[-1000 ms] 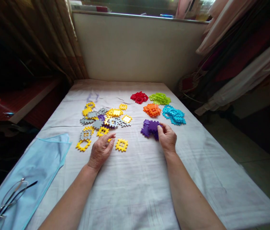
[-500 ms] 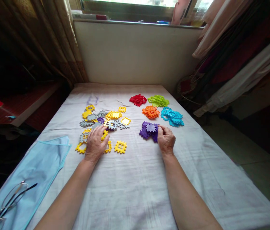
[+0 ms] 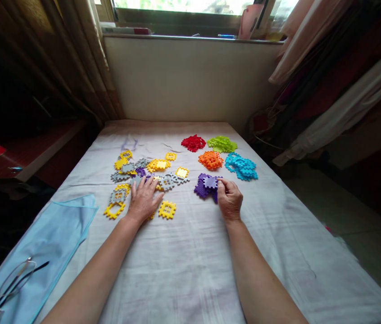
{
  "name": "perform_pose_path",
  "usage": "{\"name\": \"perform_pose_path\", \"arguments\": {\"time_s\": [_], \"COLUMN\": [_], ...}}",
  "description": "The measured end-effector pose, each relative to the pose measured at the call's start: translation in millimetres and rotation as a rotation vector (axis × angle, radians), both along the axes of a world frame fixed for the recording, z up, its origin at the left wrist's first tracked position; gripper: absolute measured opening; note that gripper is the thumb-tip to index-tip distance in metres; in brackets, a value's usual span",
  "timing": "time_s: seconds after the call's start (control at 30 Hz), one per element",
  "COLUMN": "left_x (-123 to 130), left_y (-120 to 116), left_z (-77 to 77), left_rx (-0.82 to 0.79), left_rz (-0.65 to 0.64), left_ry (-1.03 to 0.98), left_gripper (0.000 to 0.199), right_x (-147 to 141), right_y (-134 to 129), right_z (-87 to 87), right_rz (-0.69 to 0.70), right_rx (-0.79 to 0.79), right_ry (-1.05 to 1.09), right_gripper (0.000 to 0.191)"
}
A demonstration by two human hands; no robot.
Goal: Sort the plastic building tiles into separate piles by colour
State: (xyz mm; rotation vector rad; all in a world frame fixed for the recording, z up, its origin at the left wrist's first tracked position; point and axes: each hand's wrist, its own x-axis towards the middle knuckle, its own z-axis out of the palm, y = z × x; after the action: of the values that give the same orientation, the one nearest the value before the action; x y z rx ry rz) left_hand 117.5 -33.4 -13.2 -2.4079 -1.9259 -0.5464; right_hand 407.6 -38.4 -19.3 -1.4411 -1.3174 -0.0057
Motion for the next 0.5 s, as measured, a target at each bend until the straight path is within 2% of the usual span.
{"name": "perform_pose_path", "arguments": {"time_s": [0.23,0.37,0.5], "left_x": [-22,-34,-43], "left_y": [-31,-40,-39], "left_z": [-3.4,0.3,7.8], "left_rx": [0.006,0.05,0.104], "left_rz": [-0.126,-0.113,-0.068], "left_ry": [-0.044,-0.064,-0.083], "left_gripper": [0.038,0.032,0.032], "right_x": [-12,-26,-41], "right_y": [-5,-11,-17], "right_z": [0.6,1.8,4.4], "right_rz": [0.088,0.195,0.276], "right_rx": [0.01,0.022,0.007], "right_ry": [-0.056,-0.086,-0.122], "right_gripper": [0.027,0.025,0.025]}}
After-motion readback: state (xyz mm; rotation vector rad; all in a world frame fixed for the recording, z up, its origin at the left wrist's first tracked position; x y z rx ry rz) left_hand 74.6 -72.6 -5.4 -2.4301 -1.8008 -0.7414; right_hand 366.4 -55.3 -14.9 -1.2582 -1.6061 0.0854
